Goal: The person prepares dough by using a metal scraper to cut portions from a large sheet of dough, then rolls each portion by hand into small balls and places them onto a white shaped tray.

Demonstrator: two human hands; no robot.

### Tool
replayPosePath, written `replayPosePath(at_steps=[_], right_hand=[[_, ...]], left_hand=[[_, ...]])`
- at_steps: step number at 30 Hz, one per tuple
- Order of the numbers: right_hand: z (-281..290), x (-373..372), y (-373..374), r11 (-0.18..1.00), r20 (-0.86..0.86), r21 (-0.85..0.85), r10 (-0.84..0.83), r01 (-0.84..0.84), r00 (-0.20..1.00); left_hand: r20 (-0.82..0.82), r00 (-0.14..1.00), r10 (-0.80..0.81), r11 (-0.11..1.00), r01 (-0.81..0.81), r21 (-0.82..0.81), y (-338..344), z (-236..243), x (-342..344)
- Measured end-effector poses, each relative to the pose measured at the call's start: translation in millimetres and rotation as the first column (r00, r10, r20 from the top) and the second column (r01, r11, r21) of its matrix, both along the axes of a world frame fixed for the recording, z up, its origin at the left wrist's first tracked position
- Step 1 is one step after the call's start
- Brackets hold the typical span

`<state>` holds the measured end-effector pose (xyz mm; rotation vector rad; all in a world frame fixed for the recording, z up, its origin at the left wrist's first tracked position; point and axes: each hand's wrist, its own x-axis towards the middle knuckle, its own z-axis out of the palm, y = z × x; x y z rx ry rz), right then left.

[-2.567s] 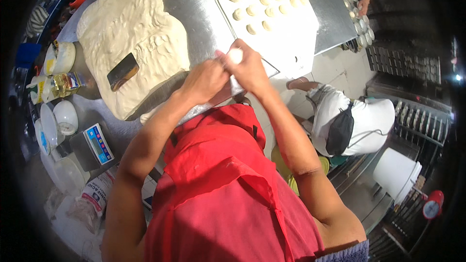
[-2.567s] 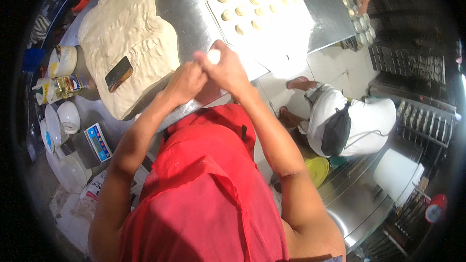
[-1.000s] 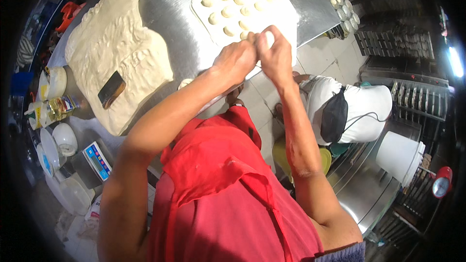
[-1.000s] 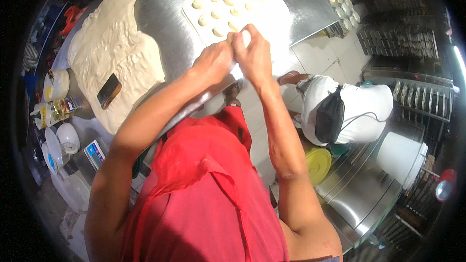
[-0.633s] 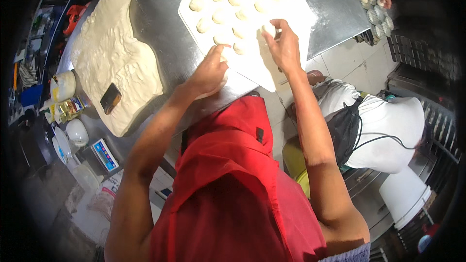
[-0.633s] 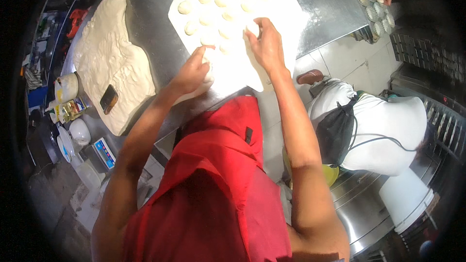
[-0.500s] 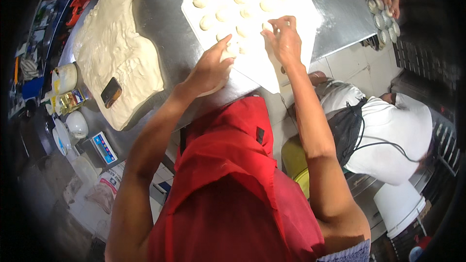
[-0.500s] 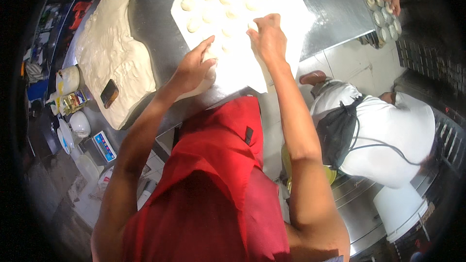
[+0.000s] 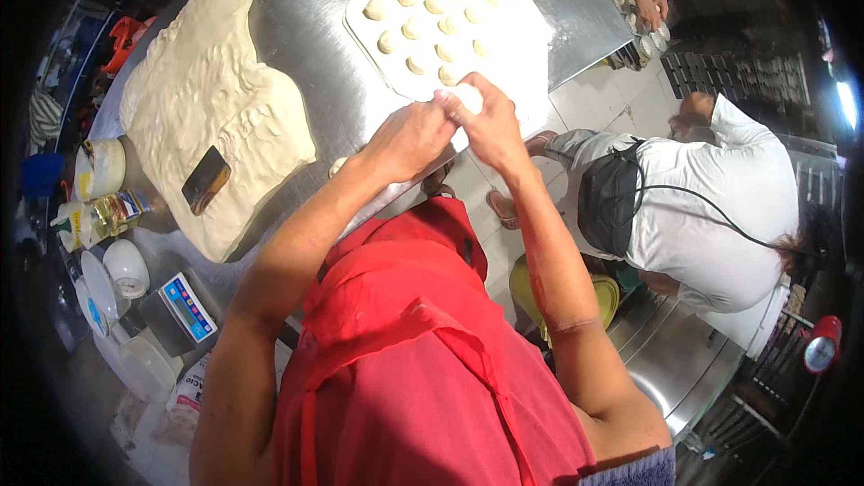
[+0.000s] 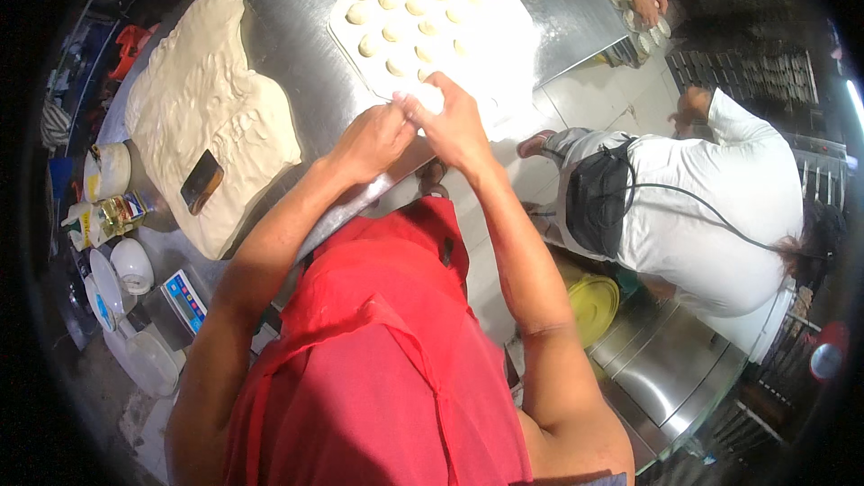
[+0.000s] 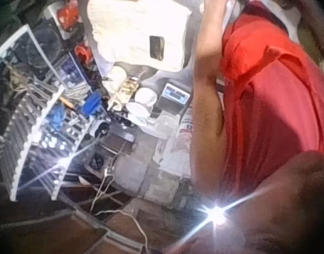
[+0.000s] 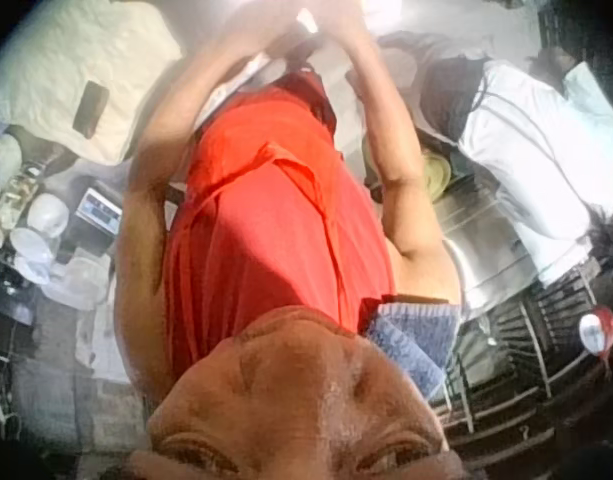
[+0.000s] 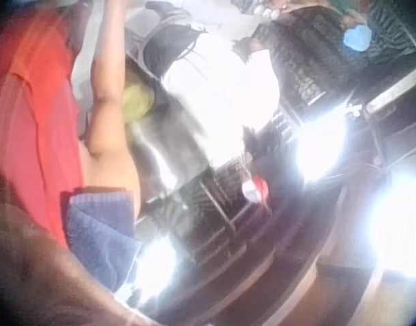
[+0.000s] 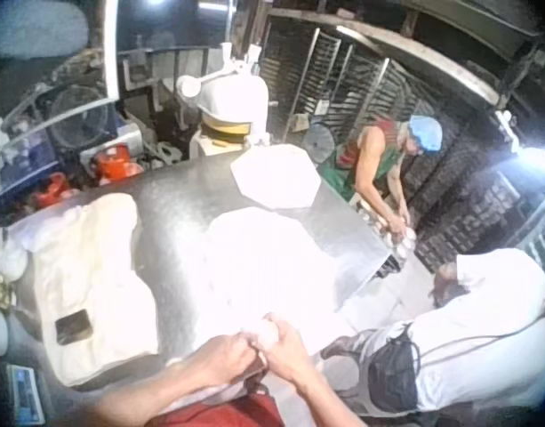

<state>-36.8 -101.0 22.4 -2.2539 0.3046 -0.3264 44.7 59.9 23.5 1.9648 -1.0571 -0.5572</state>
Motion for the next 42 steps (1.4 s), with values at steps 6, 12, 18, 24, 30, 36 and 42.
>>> replayPosePath(at_steps=[6,12,18,24,30,36,42], right_hand=[[56,22,33,0.962,-0.243,0.188,-0.150,0.198,0.958],[-9,29,-27,0.997,0.029,0.083,-0.004,0.001,1.000],[-66,93,-151,0.967,-0.148,0.003,-0.252,0.256,0.956],[-81,104,-147,0.980,-0.199,-0.096,-0.190,0.174,0.961],[-4,58,-16,0.890,0.074,0.309,0.328,-0.335,0.942],[8,30,14,0.994,-0.233,0.079,0.087,-0.070,0.969],[55,23,45,0.954,-0.264,0.227,-0.132,0.194,0.955]], left_hand=[[0.096,0.994,0.045,0.997,-0.050,0.057,-4,-16,12],[-0.297,0.936,0.190,0.949,-0.097,0.301,-26,-51,42],[-0.253,0.943,0.217,0.975,-0.196,0.107,-10,-69,31],[-0.294,0.908,0.299,0.954,-0.277,0.116,-5,-53,36],[-0.596,0.776,0.206,0.892,-0.400,-0.212,11,-41,26],[-0.112,0.993,0.029,0.999,-0.032,-0.022,37,-38,17],[0.090,0.996,0.021,0.990,-0.033,0.139,19,-4,4]])
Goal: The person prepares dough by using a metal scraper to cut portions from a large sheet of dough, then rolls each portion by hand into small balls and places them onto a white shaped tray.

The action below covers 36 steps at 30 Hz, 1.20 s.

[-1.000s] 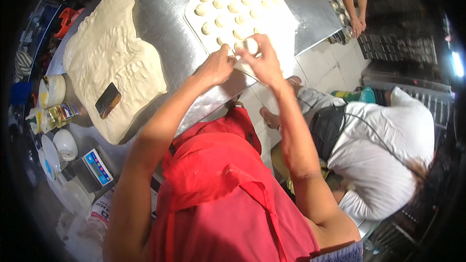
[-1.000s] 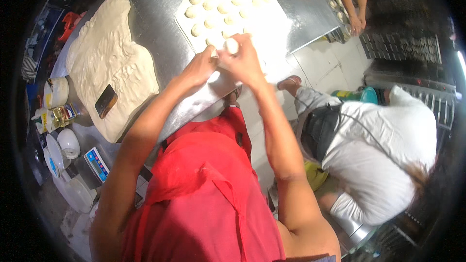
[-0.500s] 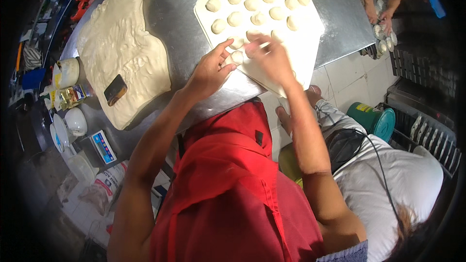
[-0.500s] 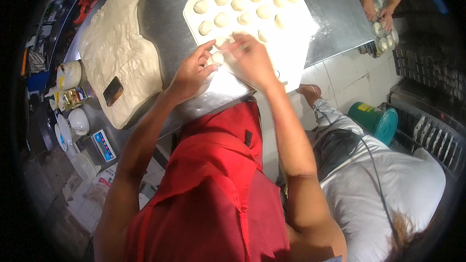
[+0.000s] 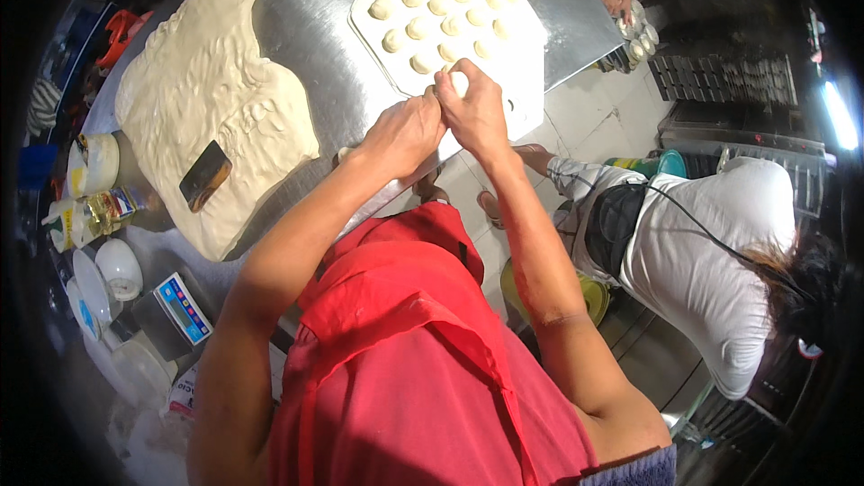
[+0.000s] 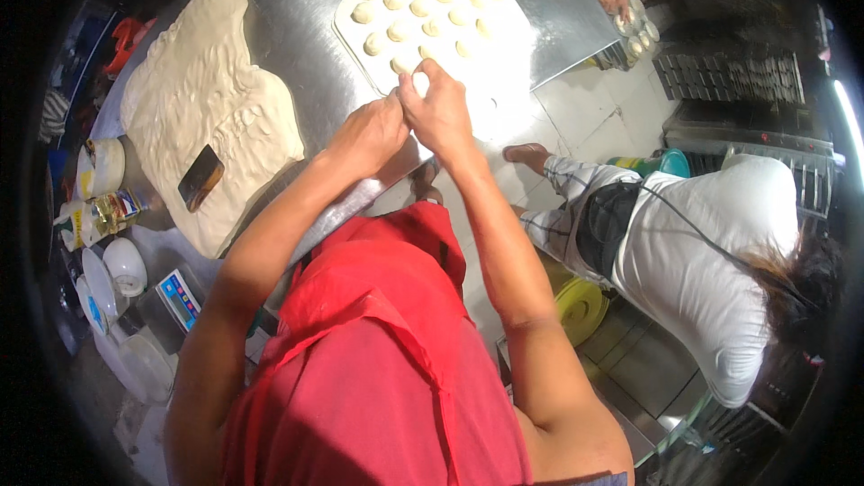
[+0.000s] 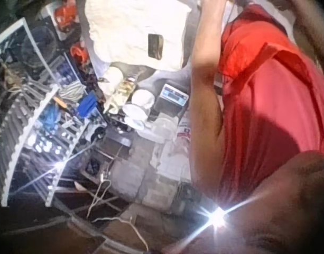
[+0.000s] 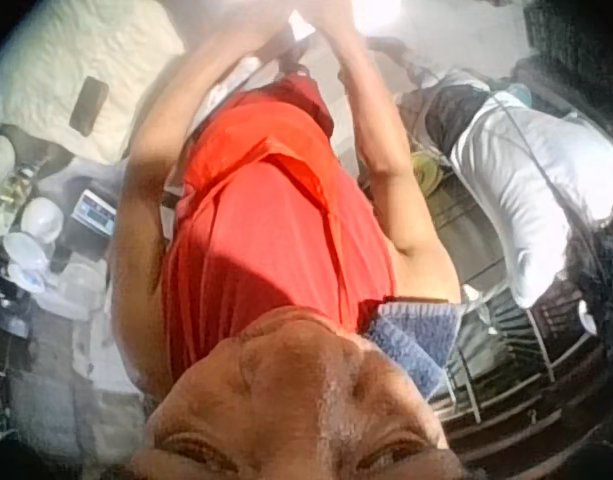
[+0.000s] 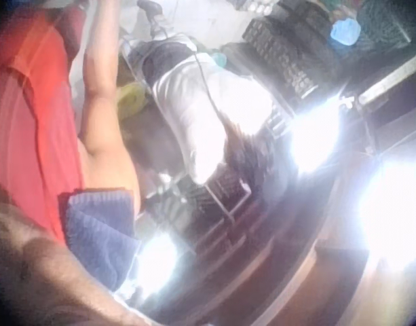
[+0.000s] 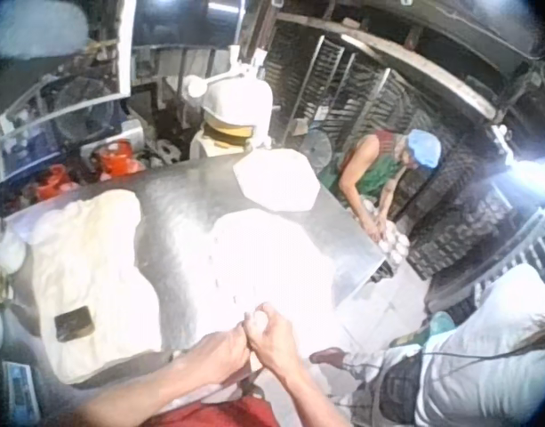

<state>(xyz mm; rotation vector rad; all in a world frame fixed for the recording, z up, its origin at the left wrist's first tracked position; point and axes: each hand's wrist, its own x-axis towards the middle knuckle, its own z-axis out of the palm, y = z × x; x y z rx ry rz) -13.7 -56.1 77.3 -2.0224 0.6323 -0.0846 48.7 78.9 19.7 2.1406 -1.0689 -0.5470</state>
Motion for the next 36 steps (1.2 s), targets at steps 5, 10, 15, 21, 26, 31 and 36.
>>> replayPosePath(at_steps=[5,10,15,21,26,31,36], right_hand=[[-6,-23,45,0.937,0.274,-0.078,0.350,-0.341,0.896],[-105,-22,-80,0.978,0.080,-0.204,0.060,-0.042,0.995],[-147,-3,-130,0.978,-0.025,-0.208,-0.010,0.005,1.000],[-111,1,-105,0.996,-0.024,0.057,0.076,-0.074,0.997],[-69,22,-61,0.914,0.183,0.025,0.393,-0.404,0.901],[-49,7,-52,0.970,-0.099,0.042,0.241,-0.238,0.965],[-23,-19,9,0.991,0.032,-0.095,0.096,-0.092,0.995]], left_hand=[[-0.144,0.988,-0.057,0.992,0.040,-0.119,18,-104,39],[-0.366,0.914,0.175,0.983,-0.184,0.010,-18,-69,18],[-0.249,0.961,0.120,0.991,-0.132,-0.032,-6,-85,18],[-0.468,0.849,0.246,0.962,-0.272,0.012,-12,-52,19],[-0.482,0.860,0.164,0.959,-0.255,-0.127,4,-52,32],[-0.327,0.945,0.007,0.999,0.010,0.052,20,-32,17],[-0.180,0.982,-0.056,0.998,0.057,0.003,28,-3,-5]])
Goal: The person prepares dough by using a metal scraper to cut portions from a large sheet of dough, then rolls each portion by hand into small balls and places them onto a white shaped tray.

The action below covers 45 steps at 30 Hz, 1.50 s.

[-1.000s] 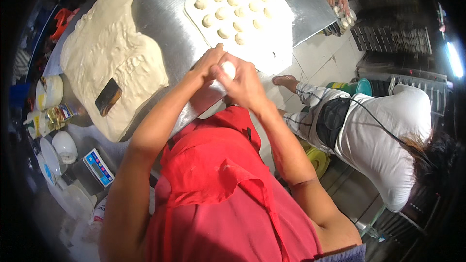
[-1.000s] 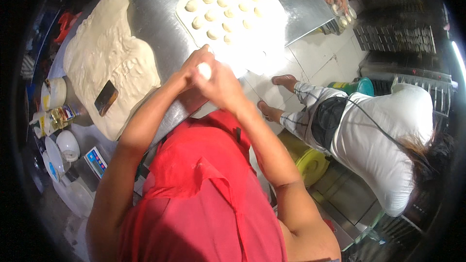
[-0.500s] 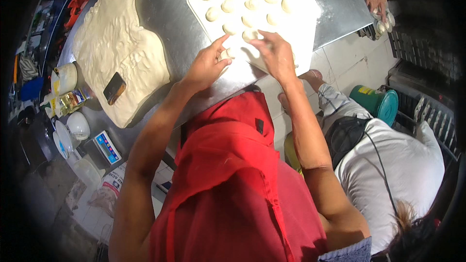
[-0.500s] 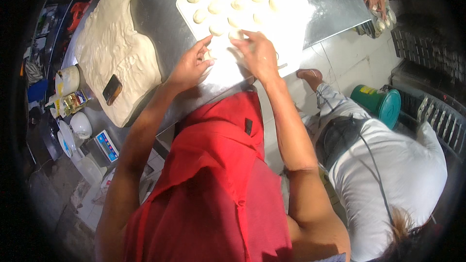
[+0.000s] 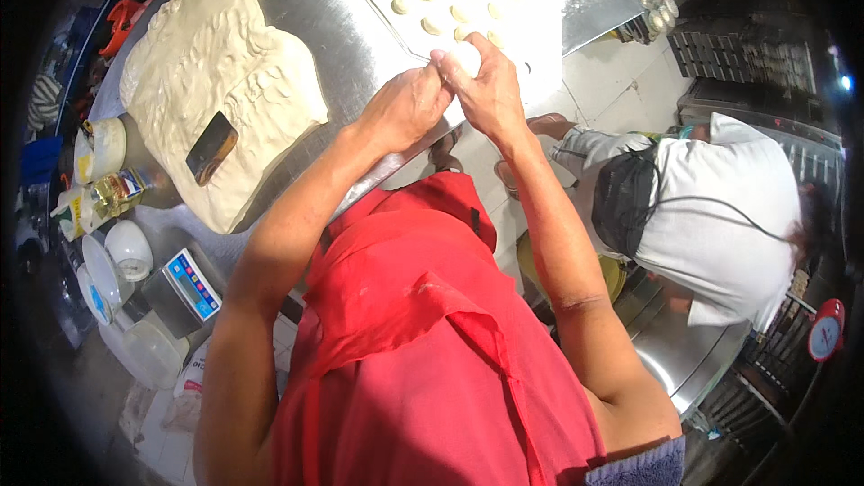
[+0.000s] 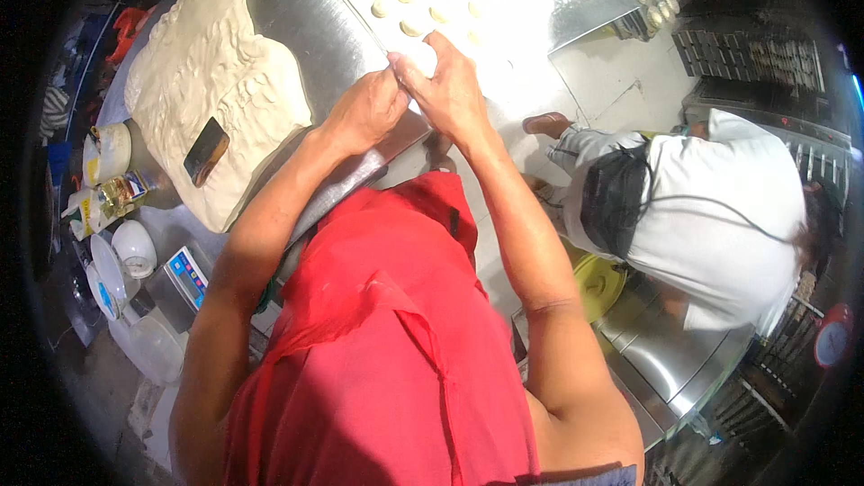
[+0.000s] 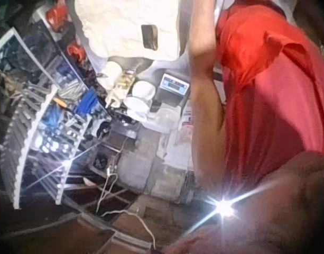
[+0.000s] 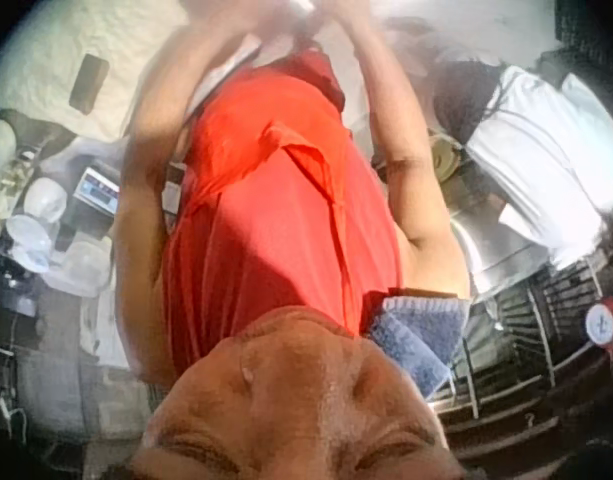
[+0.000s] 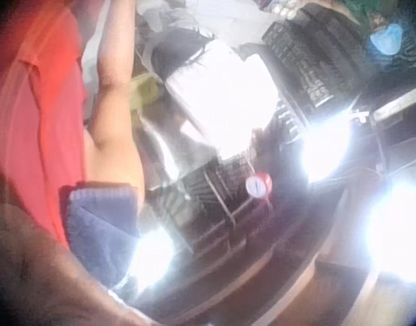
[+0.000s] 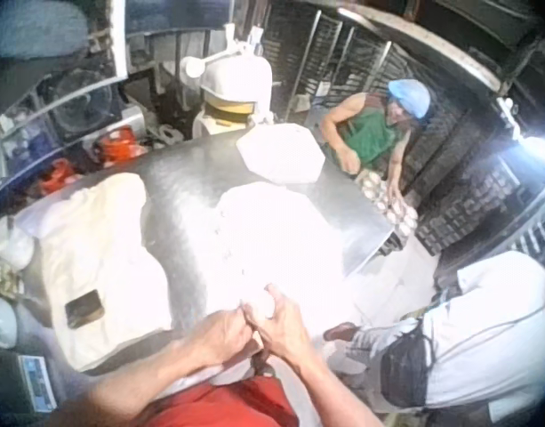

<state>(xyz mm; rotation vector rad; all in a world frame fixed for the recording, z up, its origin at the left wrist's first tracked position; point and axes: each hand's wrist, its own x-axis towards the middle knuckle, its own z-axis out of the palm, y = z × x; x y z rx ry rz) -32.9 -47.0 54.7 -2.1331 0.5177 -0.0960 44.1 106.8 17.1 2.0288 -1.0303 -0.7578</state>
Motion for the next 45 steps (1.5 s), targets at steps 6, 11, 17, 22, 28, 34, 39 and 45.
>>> replayPosePath(at_steps=[6,11,17,22,28,34,39,45], right_hand=[[17,4,11,0.987,0.038,0.117,-0.111,0.106,0.993],[-2,-3,-13,0.960,0.182,0.264,0.047,-0.095,0.982],[-103,16,-183,0.977,0.083,-0.055,-0.203,0.208,0.976],[-109,35,-185,0.947,0.044,-0.270,-0.167,0.173,0.985],[-61,23,-72,0.937,0.067,0.274,0.205,-0.216,0.976],[-37,10,-50,0.987,-0.020,0.155,0.043,-0.040,0.999],[8,6,-21,0.997,-0.037,0.043,-0.067,0.068,0.997],[5,-2,36,0.980,0.192,0.085,0.163,-0.181,0.968]], left_hand=[[0.189,0.967,0.169,0.983,-0.152,-0.101,-26,-26,4],[-0.023,0.999,0.041,0.996,-0.043,-0.074,-48,-82,37],[-0.208,0.954,0.214,0.977,-0.205,0.064,-59,-65,31],[-0.235,0.952,0.195,0.980,-0.200,0.005,-57,-64,28],[-0.437,0.865,0.245,0.922,-0.348,-0.171,-49,-57,19],[-0.016,0.997,0.081,0.996,-0.082,-0.018,-17,-35,6],[0.081,0.995,0.052,0.996,-0.047,-0.071,-24,3,-8],[-0.025,0.995,0.093,0.942,-0.096,-0.322,-18,-91,17]])
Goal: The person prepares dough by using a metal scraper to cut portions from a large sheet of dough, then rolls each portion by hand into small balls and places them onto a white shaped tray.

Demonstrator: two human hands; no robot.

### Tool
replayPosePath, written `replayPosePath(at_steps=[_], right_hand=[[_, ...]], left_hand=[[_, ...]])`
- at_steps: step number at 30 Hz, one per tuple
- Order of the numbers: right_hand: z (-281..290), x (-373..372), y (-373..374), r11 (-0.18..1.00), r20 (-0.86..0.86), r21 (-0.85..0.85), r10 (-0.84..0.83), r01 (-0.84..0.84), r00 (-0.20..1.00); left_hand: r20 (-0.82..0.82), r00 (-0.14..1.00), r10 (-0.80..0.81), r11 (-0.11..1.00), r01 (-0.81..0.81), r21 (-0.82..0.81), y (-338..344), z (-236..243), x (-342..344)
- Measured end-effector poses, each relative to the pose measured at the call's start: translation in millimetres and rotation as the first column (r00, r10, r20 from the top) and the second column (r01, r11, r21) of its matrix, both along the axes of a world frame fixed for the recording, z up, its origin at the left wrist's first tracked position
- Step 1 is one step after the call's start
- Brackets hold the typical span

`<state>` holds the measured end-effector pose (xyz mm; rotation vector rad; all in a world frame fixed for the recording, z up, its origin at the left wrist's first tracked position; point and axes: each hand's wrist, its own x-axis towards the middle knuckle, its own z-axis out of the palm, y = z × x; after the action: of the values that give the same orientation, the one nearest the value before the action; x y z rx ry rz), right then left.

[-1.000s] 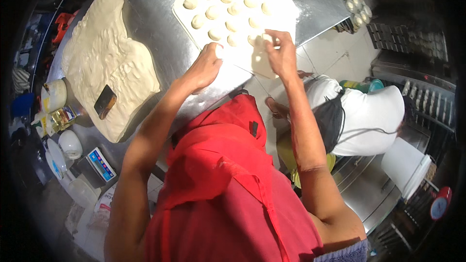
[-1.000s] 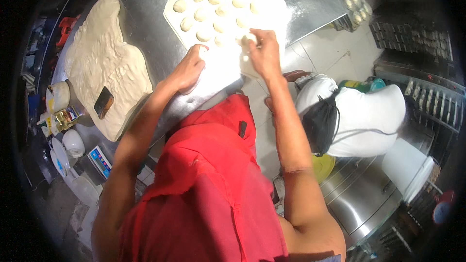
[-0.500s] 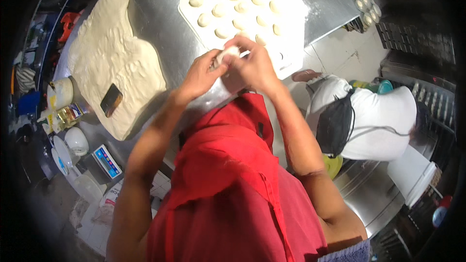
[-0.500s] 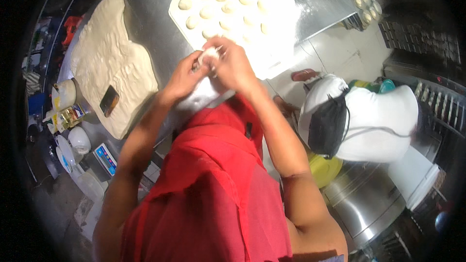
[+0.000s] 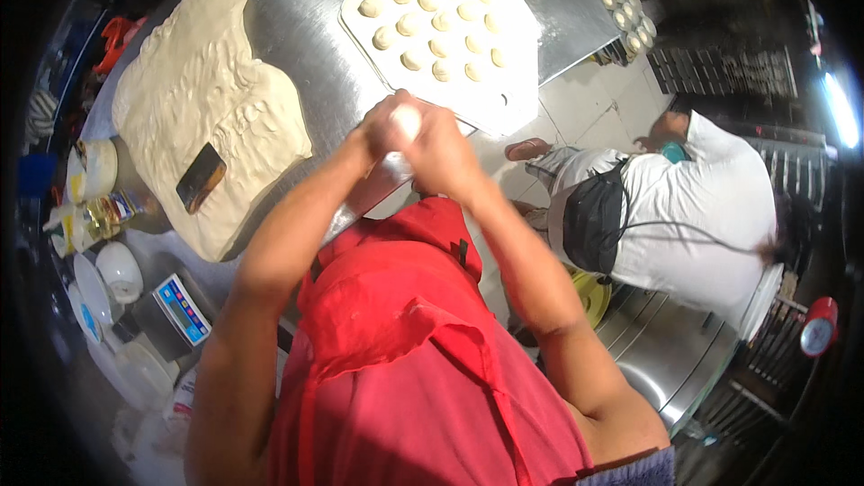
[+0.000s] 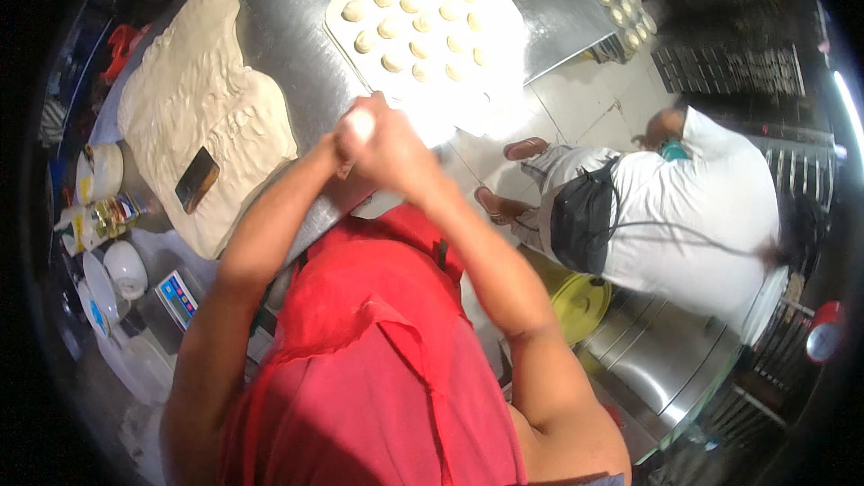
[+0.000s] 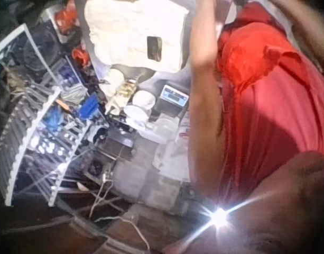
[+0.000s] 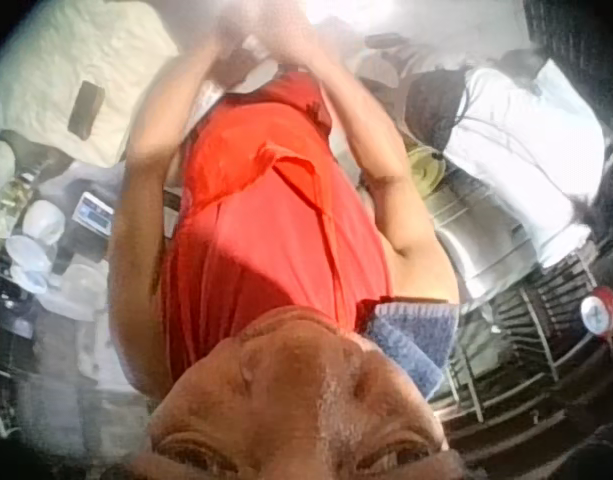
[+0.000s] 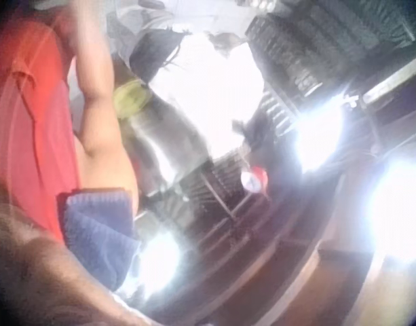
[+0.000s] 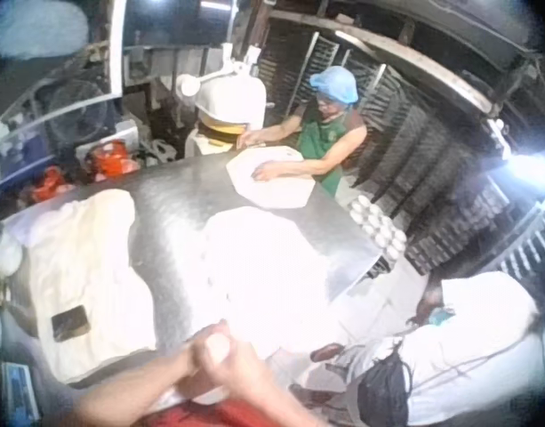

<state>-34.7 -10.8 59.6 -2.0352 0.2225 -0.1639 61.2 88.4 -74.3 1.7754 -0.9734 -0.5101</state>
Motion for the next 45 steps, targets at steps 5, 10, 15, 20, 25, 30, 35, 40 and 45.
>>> replayPosePath(at_steps=[5,10,15,20,25,30,35,40,45], right_hand=[[-48,21,-125,0.969,-0.096,-0.081,-0.239,0.232,0.966],[-102,53,-263,0.879,-0.108,-0.311,-0.412,0.363,0.905],[-121,70,-278,0.730,-0.130,-0.621,-0.455,0.285,0.881],[-118,37,-155,0.985,-0.249,-0.166,-0.078,0.036,0.965],[-81,31,-77,0.970,-0.270,0.231,0.134,-0.071,0.953],[-74,-2,-79,0.978,-0.346,-0.207,-0.057,-0.017,0.936],[-17,-5,-51,0.984,-0.246,-0.092,-0.174,0.156,0.954],[-25,4,-11,0.991,-0.138,0.040,-0.125,0.131,0.983],[-34,21,-25,0.990,-0.262,0.134,0.002,0.034,0.965]], left_hand=[[-0.174,0.978,0.114,0.906,-0.030,0.421,-27,15,2],[-0.182,0.981,0.074,0.920,0.003,0.391,-20,7,-2],[-0.173,0.959,0.225,0.927,-0.157,0.341,-9,5,-8],[-0.500,0.804,0.321,0.939,-0.200,0.281,-16,20,-11],[-0.547,0.820,0.168,0.986,-0.144,0.088,22,-9,-19],[-0.163,0.986,-0.017,0.971,0.056,0.232,13,43,-30],[0.024,1.000,0.014,0.983,-0.018,0.180,9,87,-41],[0.225,0.974,0.010,0.987,-0.045,0.152,10,17,-23],[-0.021,0.990,0.140,0.871,-0.113,0.478,28,-33,3]])
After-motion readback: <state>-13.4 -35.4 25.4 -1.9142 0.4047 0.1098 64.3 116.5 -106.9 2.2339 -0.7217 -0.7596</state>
